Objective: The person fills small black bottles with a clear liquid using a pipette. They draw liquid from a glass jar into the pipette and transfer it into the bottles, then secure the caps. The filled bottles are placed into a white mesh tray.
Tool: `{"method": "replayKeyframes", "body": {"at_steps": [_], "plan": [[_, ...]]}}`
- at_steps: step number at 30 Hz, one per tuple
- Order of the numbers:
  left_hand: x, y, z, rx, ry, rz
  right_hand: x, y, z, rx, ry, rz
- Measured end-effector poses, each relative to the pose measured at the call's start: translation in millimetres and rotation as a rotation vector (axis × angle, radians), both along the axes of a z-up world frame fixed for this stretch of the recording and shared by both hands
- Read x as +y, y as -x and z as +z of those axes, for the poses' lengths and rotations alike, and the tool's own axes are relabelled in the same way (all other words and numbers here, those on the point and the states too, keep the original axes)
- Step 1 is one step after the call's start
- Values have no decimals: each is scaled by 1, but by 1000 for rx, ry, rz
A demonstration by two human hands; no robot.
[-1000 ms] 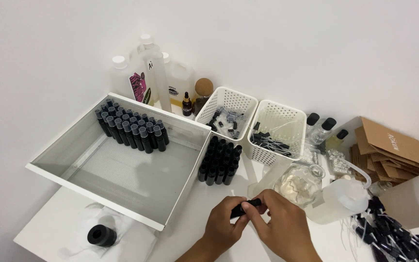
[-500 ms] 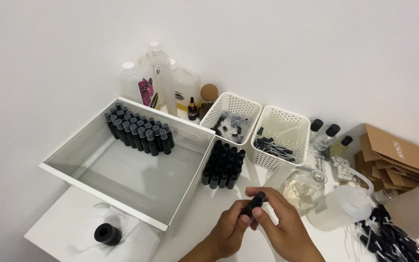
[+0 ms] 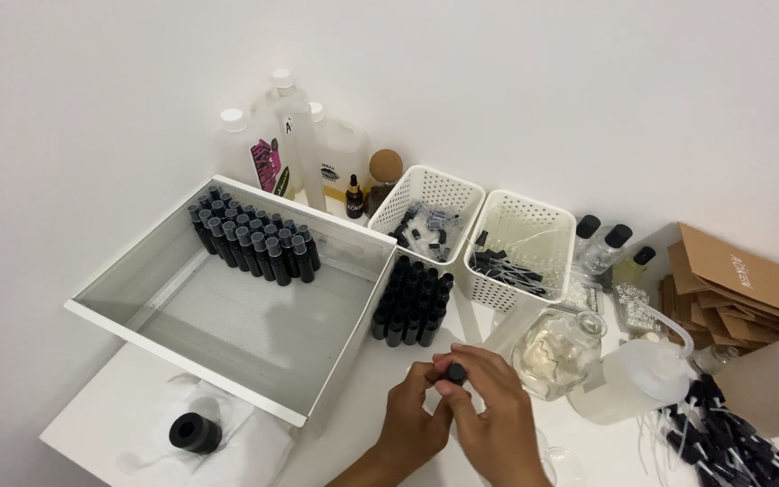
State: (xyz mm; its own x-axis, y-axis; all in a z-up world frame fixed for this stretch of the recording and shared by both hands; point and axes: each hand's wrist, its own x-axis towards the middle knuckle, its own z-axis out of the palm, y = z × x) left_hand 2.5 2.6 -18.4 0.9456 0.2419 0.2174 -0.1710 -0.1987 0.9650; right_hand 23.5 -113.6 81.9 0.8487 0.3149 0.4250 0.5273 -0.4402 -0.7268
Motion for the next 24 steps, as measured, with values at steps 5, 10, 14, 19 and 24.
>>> {"method": "replayKeyframes", "body": {"at_steps": [5, 10, 14, 19, 24], "plan": [[-4, 2, -1, -137, 17, 98, 12, 8, -5, -239, 4, -59], [-1, 2, 0, -51, -40, 196, 8, 9, -4, -300, -7, -83], [11, 2, 50, -504, -241, 78, -7, 6, 19, 57, -37, -70], [32, -2, 80, -674, -405, 145, -25, 0, 30, 234, -233, -104], [58, -13, 142, -651, -665, 229, -39, -13, 40, 652, 27, 53]]}}
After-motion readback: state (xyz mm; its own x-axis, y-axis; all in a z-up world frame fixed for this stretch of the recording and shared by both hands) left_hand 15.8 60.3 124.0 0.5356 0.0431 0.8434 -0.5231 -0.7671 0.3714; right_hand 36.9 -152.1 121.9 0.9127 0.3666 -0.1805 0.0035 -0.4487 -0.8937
